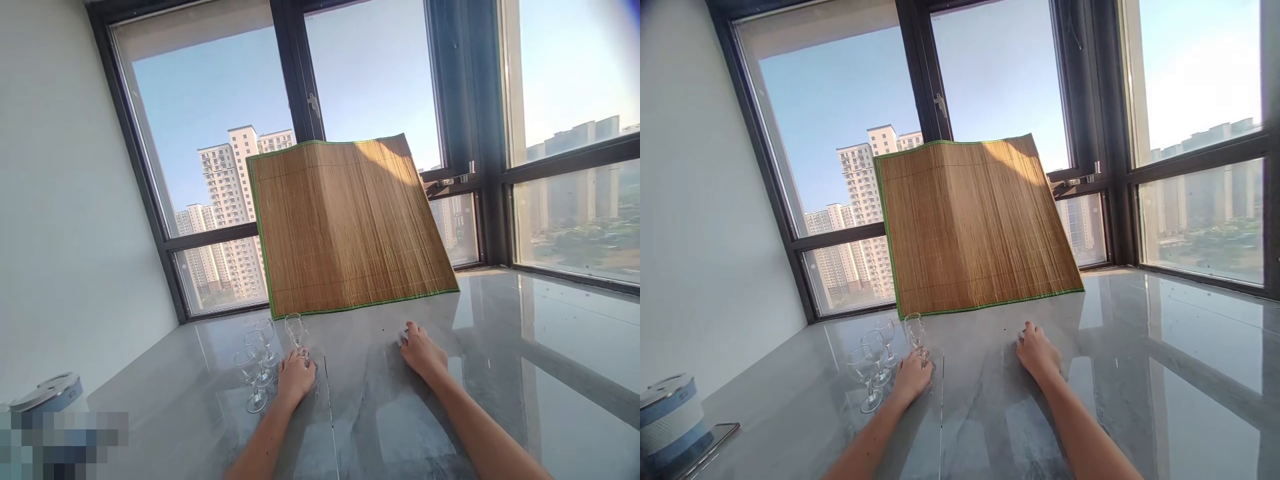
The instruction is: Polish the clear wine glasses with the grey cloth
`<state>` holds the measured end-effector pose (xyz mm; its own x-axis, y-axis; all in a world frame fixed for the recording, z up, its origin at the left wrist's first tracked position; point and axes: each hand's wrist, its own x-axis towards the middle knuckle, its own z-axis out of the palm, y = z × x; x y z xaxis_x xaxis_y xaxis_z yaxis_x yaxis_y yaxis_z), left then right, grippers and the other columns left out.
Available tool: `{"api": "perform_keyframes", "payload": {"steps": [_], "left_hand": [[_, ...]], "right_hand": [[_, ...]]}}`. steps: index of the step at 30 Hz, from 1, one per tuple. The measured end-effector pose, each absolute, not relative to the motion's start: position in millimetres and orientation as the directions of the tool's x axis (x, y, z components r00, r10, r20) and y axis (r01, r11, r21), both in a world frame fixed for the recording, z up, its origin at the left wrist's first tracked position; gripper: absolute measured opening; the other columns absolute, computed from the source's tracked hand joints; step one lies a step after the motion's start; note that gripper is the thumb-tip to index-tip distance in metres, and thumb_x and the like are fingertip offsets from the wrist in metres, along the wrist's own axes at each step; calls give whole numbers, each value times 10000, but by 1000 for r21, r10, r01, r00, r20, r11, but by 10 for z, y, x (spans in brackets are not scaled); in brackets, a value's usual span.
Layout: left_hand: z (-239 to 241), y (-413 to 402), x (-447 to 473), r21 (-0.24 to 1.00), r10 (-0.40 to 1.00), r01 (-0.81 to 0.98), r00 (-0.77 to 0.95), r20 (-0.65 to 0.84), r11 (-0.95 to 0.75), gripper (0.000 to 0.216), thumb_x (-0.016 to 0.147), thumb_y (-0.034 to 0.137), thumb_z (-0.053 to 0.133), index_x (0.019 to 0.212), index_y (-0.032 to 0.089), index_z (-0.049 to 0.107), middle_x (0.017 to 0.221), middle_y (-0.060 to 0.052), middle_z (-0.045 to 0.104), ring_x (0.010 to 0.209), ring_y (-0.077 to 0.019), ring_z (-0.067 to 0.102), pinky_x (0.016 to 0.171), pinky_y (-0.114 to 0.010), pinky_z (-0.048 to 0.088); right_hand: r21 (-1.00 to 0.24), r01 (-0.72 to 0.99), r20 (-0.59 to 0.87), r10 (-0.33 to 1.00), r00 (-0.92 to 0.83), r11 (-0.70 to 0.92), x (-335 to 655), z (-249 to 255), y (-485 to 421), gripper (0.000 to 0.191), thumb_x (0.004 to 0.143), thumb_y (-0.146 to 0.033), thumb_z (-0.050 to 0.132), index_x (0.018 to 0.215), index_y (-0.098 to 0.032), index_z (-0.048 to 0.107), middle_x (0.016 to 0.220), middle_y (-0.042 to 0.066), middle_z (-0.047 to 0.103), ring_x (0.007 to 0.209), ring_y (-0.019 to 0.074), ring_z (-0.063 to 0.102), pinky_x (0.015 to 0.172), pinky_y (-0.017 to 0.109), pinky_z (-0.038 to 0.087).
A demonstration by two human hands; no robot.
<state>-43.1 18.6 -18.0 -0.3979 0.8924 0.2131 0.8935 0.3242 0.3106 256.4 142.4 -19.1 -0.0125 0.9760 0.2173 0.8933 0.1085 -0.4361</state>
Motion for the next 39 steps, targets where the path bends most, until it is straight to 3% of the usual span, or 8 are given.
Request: {"api": "perform_keyframes", "payload": {"steps": [9,16,19,22,27,30,35,39], "left_hand": [[-211,39,-509,370,872,874,-421,248,316,341,877,305,501,1140,154,657,1328,-139,606,1290,-258,505,1141,-396,291],[-202,-164,-458,530,825,798,-486,287,286,382,836,222,514,1193,137,622,1392,-147,566,1309,-249,497,1093,-329,359],[-225,-508,-362,716,748,680,-556,361,160,322,797,261,563,1090,170,660,1250,-127,650,1207,-272,563,1053,-367,405],[-193,-917,-398,786,649,618,-611,453,33,279,800,394,569,1002,213,639,1014,-73,667,938,-249,617,831,-366,504],[16,-1137,-825,883,331,440,-868,371,163,582,709,430,660,1216,216,470,1121,-64,560,799,-174,556,739,-336,498],[66,-982,-1078,922,410,358,-870,273,147,675,638,379,723,1236,204,463,1121,-77,602,910,-204,593,774,-328,497],[-37,-746,-1225,978,606,210,-777,168,-2,559,498,393,794,969,163,602,926,-80,698,876,-233,666,793,-325,501],[-141,-790,-1121,951,631,307,-743,221,29,478,570,539,748,851,172,627,765,-66,702,757,-243,671,733,-344,501]], "right_hand": [[-232,969,285,958,-11,80,2519,-191,1301,402,927,-180,336,1259,-131,558,1139,199,616,1218,362,500,927,453,387],[-256,953,247,964,-95,159,2417,-321,1300,614,974,-416,287,1514,-127,320,1393,205,503,1237,368,484,953,494,395],[-273,944,246,962,-118,185,2358,-349,1277,616,995,-455,183,1548,-198,271,1450,159,479,1268,358,462,988,531,370],[-256,932,276,943,-184,257,2316,-320,1224,584,1004,-386,167,1552,-209,266,1368,162,557,1205,342,505,928,512,410],[-216,923,318,917,-242,319,2269,-232,1134,671,922,-93,235,1581,-166,130,1194,172,648,1076,304,551,755,367,453],[-186,935,299,924,-239,302,2233,-237,1099,689,902,-69,278,1571,-209,194,1218,169,628,1095,301,542,726,336,451],[-134,965,323,931,-173,225,2169,-326,1070,524,974,-305,327,1481,-202,412,1298,187,584,1206,355,486,893,505,418],[-133,965,337,926,-170,225,2143,-361,1067,523,977,-312,323,1473,-180,425,1310,199,575,1204,360,484,906,542,407]]}}
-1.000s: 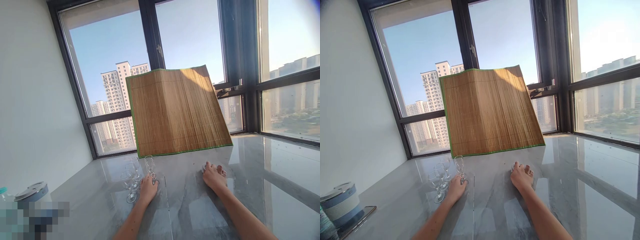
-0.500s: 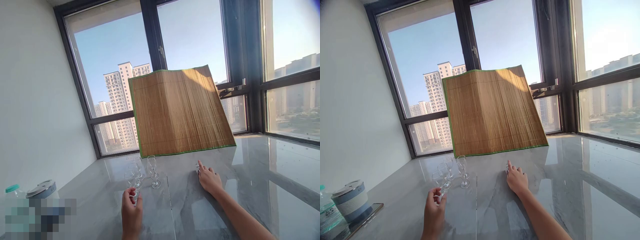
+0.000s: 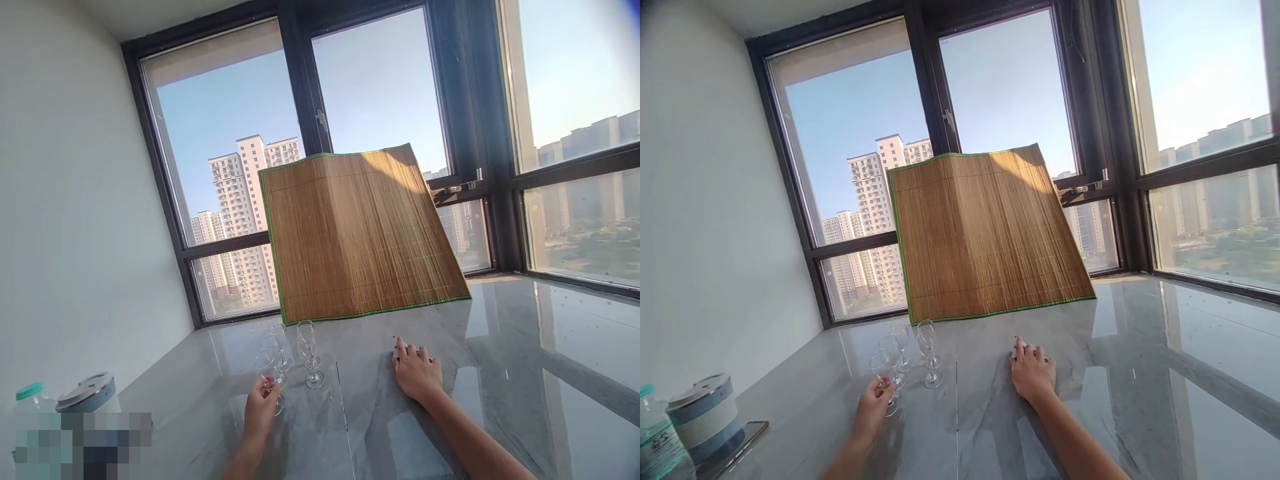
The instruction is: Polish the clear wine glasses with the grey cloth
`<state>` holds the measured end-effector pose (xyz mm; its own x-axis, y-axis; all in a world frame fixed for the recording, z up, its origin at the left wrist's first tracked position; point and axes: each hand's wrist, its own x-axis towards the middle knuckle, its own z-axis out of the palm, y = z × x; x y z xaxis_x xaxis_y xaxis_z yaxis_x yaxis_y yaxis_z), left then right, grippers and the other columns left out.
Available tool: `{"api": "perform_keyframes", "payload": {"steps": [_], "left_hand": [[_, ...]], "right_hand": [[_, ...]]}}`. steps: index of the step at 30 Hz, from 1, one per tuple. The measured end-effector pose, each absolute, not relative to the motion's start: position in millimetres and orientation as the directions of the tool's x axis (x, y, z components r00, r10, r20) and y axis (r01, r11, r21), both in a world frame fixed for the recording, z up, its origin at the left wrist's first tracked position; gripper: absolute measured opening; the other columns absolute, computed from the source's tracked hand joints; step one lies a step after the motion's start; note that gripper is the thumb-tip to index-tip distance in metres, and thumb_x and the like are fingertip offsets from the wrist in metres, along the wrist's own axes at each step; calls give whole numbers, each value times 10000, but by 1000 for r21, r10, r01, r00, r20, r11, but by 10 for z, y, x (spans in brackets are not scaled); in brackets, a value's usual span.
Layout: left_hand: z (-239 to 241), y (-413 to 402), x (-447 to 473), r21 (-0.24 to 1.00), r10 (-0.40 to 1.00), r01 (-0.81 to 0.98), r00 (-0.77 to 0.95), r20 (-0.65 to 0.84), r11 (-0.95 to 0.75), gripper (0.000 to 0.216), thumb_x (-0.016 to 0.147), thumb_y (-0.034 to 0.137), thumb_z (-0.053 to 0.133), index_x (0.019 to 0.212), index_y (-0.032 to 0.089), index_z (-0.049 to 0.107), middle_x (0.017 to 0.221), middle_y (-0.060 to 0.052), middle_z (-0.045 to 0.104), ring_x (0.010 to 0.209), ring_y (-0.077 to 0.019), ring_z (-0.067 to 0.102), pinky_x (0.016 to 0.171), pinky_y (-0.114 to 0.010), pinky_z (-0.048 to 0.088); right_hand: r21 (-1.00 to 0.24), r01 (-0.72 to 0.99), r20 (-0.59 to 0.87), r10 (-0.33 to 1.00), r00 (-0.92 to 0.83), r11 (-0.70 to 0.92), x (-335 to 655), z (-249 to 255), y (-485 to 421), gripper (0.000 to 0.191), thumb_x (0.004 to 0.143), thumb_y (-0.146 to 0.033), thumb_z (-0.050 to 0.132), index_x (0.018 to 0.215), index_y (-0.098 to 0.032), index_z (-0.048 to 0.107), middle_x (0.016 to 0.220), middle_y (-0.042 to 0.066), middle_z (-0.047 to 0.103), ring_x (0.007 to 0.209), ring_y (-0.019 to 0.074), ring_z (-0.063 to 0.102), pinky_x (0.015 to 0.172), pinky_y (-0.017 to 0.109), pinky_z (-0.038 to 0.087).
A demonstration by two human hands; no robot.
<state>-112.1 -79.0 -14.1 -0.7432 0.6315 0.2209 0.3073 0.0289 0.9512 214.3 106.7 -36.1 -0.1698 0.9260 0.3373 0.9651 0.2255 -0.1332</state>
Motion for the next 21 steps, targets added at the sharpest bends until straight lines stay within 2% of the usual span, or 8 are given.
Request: {"api": "perform_keyframes", "payload": {"steps": [3,5,8,10,14,15,18,21], "left_hand": [[-181,-834,-898,852,676,523,-620,399,-23,401,740,560,629,904,195,652,818,-56,717,762,-233,676,743,-331,502],[-172,-780,-679,737,756,669,-432,491,-96,327,811,506,585,931,214,670,848,-47,721,767,-218,673,727,-303,499],[-126,-543,-306,502,818,845,-149,556,-187,220,860,403,558,873,226,688,767,-27,697,741,-207,655,700,-278,479],[-110,-327,-97,419,829,878,-48,557,-230,203,877,360,547,916,228,696,749,-22,693,722,-201,652,694,-276,476],[-176,1,60,436,806,858,-45,591,-271,265,907,349,511,1040,224,703,792,-33,715,715,-195,668,705,-287,496],[-204,40,42,455,794,846,-65,605,-277,288,914,364,501,1058,218,704,823,-42,723,718,-192,671,715,-291,502],[-262,73,-78,513,790,811,-110,604,-280,352,907,435,509,1064,195,713,843,-55,732,690,-188,662,704,-296,507],[-252,54,-161,565,803,785,-156,576,-253,402,893,482,525,1048,171,726,751,-43,705,658,-191,640,668,-289,490]], "right_hand": [[-113,962,335,921,-197,247,2131,-339,1068,525,961,-198,298,1466,-161,434,1281,208,589,1174,349,500,866,515,439],[-99,956,316,920,-231,274,2122,-308,1064,558,938,-120,276,1476,-158,421,1285,208,586,1161,335,509,815,453,468],[-92,943,290,914,-283,321,2116,-265,1049,608,910,-64,276,1500,-165,383,1295,196,579,1154,317,516,755,367,482],[-105,934,294,908,-299,342,2116,-251,1034,590,919,-105,314,1502,-164,380,1296,190,577,1162,316,511,768,358,483],[-184,929,336,909,-248,321,2082,-248,1029,525,955,-382,403,1422,-155,480,1282,192,577,1196,340,492,820,390,482],[-197,932,340,913,-227,305,2064,-249,1038,498,954,-404,410,1376,-163,523,1264,188,583,1185,335,501,812,381,480],[-199,941,345,918,-193,273,2020,-254,1083,360,963,-270,387,1236,-188,606,1189,165,607,1106,289,555,761,317,463],[-227,926,326,920,-220,302,2022,-262,1138,418,945,-155,343,1307,-188,549,1147,163,621,1011,256,617,727,294,446]]}}
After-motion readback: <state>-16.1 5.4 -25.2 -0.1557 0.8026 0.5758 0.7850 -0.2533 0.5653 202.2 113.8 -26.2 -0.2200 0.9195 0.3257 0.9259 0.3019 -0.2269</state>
